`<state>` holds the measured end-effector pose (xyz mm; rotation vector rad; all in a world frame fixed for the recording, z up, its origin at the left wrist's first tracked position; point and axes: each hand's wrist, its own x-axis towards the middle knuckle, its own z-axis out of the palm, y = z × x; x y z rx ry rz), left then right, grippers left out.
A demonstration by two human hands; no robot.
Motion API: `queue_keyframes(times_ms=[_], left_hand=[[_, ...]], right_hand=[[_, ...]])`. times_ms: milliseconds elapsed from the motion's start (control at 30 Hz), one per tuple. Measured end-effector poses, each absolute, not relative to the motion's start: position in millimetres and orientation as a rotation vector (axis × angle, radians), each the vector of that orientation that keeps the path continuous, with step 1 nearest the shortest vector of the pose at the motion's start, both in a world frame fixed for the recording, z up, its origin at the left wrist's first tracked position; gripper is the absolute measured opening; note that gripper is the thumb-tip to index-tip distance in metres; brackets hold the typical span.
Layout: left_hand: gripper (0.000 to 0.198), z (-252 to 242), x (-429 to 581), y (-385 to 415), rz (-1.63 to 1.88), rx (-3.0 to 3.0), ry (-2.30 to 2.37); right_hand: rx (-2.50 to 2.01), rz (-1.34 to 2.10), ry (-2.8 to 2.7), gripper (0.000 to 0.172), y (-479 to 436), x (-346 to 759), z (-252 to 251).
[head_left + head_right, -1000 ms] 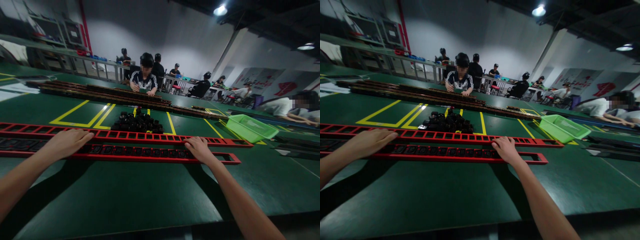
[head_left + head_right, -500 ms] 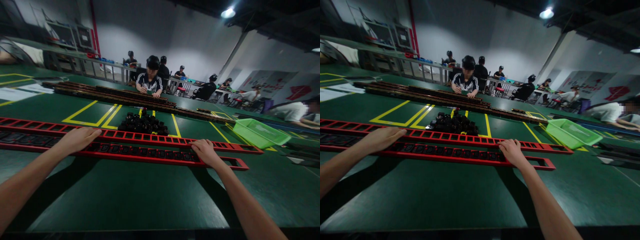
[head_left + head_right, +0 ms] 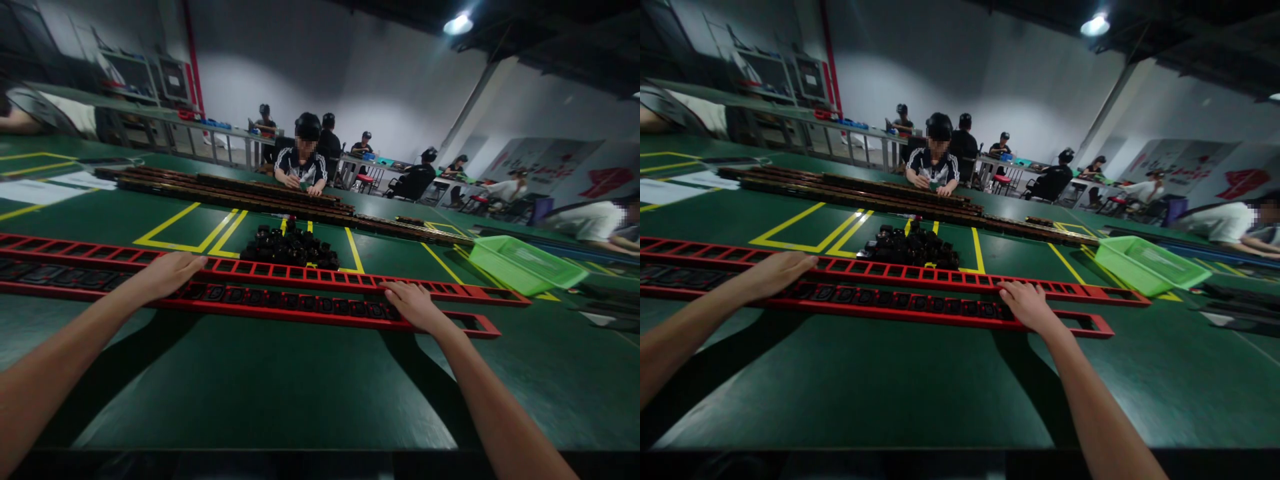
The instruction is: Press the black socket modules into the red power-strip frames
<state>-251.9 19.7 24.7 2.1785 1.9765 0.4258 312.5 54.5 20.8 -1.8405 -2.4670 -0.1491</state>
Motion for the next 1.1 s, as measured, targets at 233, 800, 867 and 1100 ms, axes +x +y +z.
queue_keyframes(times_ms=[233, 800, 867, 1100], left_hand=[[0.051, 30.4, -248.5, 15.4, 0.452, 2.197, 1.934], [0.046, 14.0, -264.9, 28.2, 0.242, 2.324, 2.092], [0.047, 14.2, -266.5, 28.1, 0.228, 2.335, 2.121], [0.045, 23.2, -275.9, 22.4, 0.176, 2.39, 2.233]], right_hand=[[-1.801, -0.115, -2.498, 0.045, 63.9, 320.1, 18.1], [-1.813, -0.139, -2.436, 0.047, 58.1, 314.3, 25.4], [-1.805, -0.17, -2.421, 0.047, 55.8, 312.9, 25.3], [-1.752, -0.334, -2.413, 0.051, 48.6, 306.1, 22.7]])
